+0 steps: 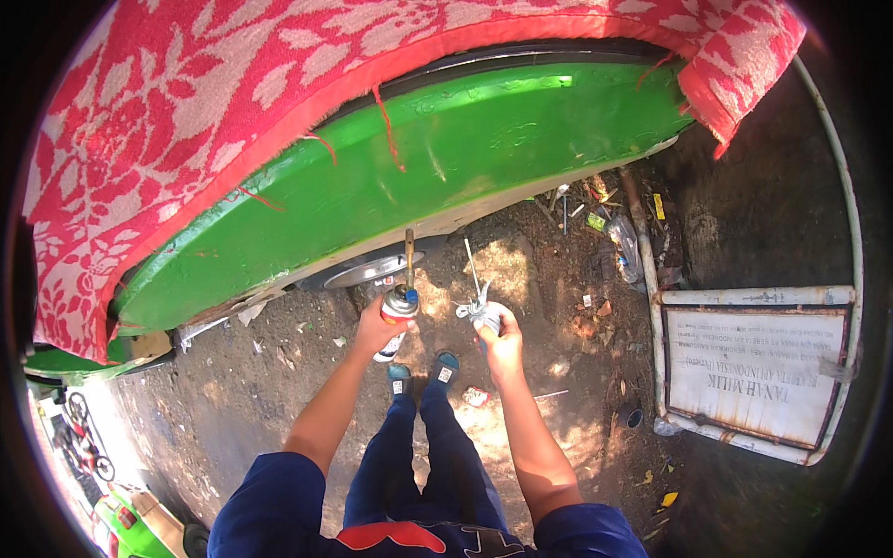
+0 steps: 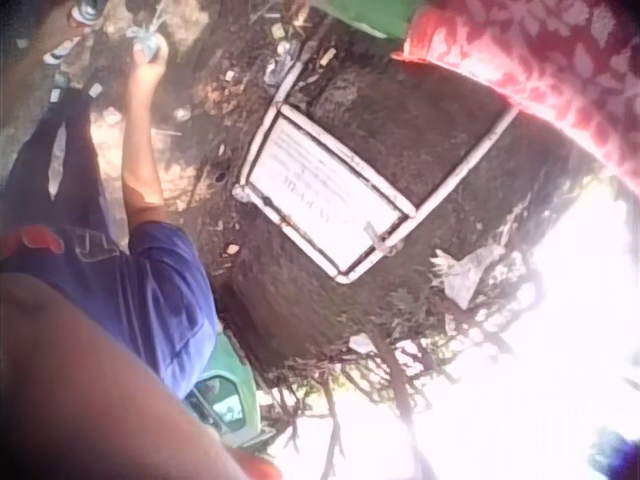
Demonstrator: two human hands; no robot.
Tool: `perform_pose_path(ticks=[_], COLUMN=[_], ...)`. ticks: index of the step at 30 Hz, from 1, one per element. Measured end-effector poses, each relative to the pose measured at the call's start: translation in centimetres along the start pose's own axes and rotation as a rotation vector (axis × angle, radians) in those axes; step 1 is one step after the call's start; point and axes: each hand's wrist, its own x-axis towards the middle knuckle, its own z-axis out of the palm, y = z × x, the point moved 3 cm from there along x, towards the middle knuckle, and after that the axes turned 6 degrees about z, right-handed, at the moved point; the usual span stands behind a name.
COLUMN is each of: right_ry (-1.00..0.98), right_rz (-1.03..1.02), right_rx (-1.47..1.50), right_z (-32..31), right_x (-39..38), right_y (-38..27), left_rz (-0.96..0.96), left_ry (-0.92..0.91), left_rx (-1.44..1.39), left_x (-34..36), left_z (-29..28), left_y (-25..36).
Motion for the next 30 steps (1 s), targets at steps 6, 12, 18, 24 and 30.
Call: perform_pose_path(ticks=[6,12,18,24,30], right_ry=[0.015,0.001,0.004,0.012,-0.009], right_rz=[0.011,0.023,0.017,0.027,-0.004], right_rx=[-0.006,0.012,-0.002,-0.016,-0.036], right_z=[-0.1,-0.2,-0.3,-0.5,-0.1], right_x=[0.7,0.9,0.6,0.4,0.2], right_y=[-0.2,0.8,1.0,1.1,1.8], left_rz=[-0.010,-0.018,0.009,0.027,0.037], left_ry=[-0.009,-0.014,-0.006,0.032,0.058], left_rx=[0.003,0.039,-0.035,-0.012,-0.050], left_x=[0.5,1.2,2.0,0.9,-0.1], left_z=[0.0,0.2,1.0,0.9,0.1], left_y=[0.7,0.9,1.7,1.5,0.5])
